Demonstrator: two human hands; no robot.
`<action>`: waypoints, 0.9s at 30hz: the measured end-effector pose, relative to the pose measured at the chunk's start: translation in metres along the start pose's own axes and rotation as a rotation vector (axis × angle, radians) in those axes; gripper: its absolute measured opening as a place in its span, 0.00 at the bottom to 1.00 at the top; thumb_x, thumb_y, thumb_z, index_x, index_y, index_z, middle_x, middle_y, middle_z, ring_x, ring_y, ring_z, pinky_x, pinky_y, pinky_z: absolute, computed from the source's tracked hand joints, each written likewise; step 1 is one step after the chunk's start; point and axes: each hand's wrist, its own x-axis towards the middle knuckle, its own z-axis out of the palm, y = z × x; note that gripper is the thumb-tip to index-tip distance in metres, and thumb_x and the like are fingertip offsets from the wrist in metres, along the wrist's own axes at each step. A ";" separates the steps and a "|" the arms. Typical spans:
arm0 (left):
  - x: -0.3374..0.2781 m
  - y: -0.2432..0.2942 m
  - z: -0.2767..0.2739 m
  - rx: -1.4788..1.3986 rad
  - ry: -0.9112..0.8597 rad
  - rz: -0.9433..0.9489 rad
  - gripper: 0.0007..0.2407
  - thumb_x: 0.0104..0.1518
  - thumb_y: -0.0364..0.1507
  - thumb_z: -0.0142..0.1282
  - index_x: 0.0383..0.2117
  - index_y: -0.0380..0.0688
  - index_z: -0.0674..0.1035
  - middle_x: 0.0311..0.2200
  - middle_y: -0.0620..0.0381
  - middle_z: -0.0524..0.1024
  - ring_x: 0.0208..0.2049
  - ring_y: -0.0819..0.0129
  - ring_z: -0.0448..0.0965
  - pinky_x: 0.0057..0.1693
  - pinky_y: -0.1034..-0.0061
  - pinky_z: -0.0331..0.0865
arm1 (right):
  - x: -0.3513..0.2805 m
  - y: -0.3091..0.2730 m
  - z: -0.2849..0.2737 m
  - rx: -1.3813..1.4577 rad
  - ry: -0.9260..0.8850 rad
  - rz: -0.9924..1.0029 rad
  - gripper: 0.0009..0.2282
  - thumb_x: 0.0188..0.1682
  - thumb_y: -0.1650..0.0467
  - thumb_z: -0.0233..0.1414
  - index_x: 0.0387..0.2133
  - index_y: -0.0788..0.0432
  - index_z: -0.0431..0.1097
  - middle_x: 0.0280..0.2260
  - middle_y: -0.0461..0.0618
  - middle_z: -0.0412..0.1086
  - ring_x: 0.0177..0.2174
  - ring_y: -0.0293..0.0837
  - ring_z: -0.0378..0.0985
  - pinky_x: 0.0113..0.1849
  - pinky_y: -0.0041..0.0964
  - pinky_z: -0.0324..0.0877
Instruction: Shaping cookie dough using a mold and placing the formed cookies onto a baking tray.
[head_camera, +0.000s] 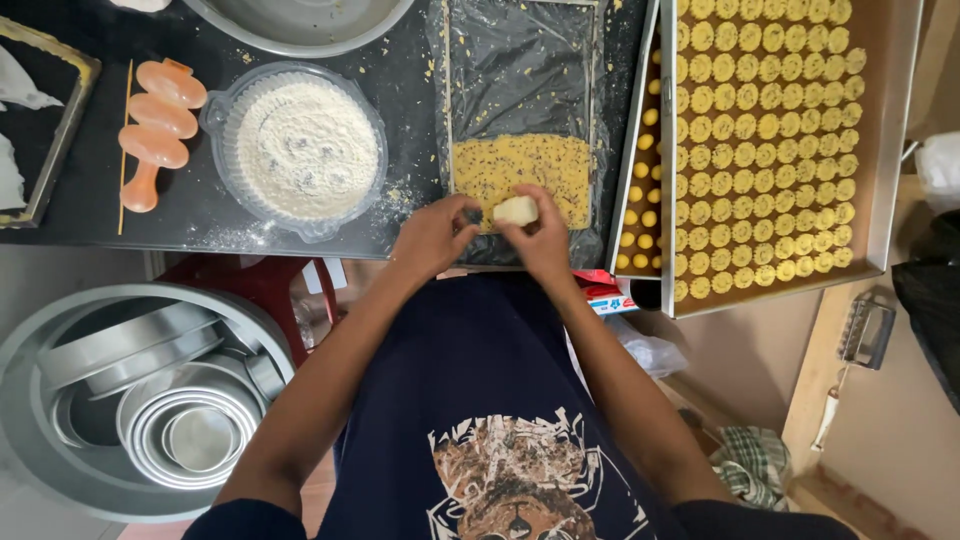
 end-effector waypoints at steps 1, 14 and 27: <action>-0.001 0.003 0.001 0.000 0.000 -0.003 0.14 0.55 0.30 0.64 0.47 0.49 0.78 0.30 0.55 0.81 0.31 0.58 0.82 0.39 0.63 0.74 | 0.000 0.005 0.000 0.002 -0.002 0.001 0.23 0.43 0.79 0.61 0.54 0.61 0.65 0.54 0.53 0.70 0.50 0.47 0.76 0.47 0.39 0.76; -0.002 0.030 0.005 -0.233 0.157 0.267 0.14 0.54 0.34 0.68 0.46 0.46 0.83 0.40 0.58 0.80 0.27 0.71 0.79 0.37 0.76 0.74 | -0.011 -0.019 -0.015 1.336 -0.124 0.497 0.22 0.60 0.66 0.49 0.64 0.67 0.59 0.49 0.52 0.72 0.42 0.40 0.75 0.44 0.35 0.74; 0.011 0.029 -0.017 -0.794 -0.296 -0.054 0.17 0.58 0.26 0.61 0.55 0.46 0.78 0.39 0.62 0.73 0.27 0.80 0.75 0.29 0.86 0.72 | -0.010 -0.013 -0.026 1.335 -0.299 0.563 0.21 0.60 0.65 0.50 0.59 0.71 0.61 0.46 0.57 0.73 0.40 0.46 0.79 0.44 0.35 0.75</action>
